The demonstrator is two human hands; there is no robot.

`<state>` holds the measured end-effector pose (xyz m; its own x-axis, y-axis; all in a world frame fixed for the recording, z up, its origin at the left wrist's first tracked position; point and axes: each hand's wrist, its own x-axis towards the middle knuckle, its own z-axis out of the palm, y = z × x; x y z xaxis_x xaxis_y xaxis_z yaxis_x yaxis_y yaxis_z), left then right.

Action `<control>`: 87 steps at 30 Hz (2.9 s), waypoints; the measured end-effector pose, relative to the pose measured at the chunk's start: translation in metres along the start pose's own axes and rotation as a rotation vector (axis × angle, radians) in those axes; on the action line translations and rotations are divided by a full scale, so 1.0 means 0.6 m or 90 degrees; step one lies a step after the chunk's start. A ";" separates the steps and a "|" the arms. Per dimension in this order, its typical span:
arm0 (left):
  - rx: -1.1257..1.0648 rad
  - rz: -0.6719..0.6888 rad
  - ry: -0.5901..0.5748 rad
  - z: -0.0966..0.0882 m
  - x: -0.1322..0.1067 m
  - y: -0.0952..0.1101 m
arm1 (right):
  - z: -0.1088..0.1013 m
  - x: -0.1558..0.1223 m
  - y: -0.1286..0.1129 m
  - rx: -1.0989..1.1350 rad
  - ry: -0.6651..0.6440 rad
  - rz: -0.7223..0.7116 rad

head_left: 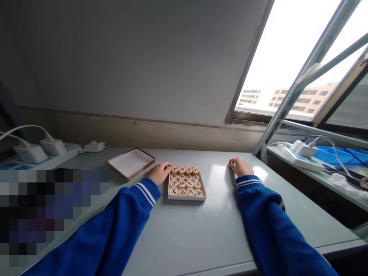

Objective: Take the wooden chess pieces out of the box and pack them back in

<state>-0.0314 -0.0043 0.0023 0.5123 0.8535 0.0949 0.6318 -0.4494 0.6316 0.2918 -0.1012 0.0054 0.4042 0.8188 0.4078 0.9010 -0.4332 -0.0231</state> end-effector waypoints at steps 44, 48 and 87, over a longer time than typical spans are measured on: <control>-0.188 0.042 -0.134 -0.013 0.016 -0.023 | -0.036 -0.023 -0.031 -0.131 -0.079 0.152; -0.139 0.035 -0.099 -0.014 0.012 -0.018 | -0.047 -0.024 -0.025 -0.119 -0.094 0.179; 0.123 0.014 -0.022 -0.013 -0.017 0.017 | -0.077 -0.105 -0.252 0.182 0.023 -0.394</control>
<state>-0.0348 -0.0155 0.0137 0.5451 0.8348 0.0778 0.7184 -0.5129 0.4700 0.1231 -0.1047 0.0253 -0.2006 0.8679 0.4544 0.9726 0.2321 -0.0141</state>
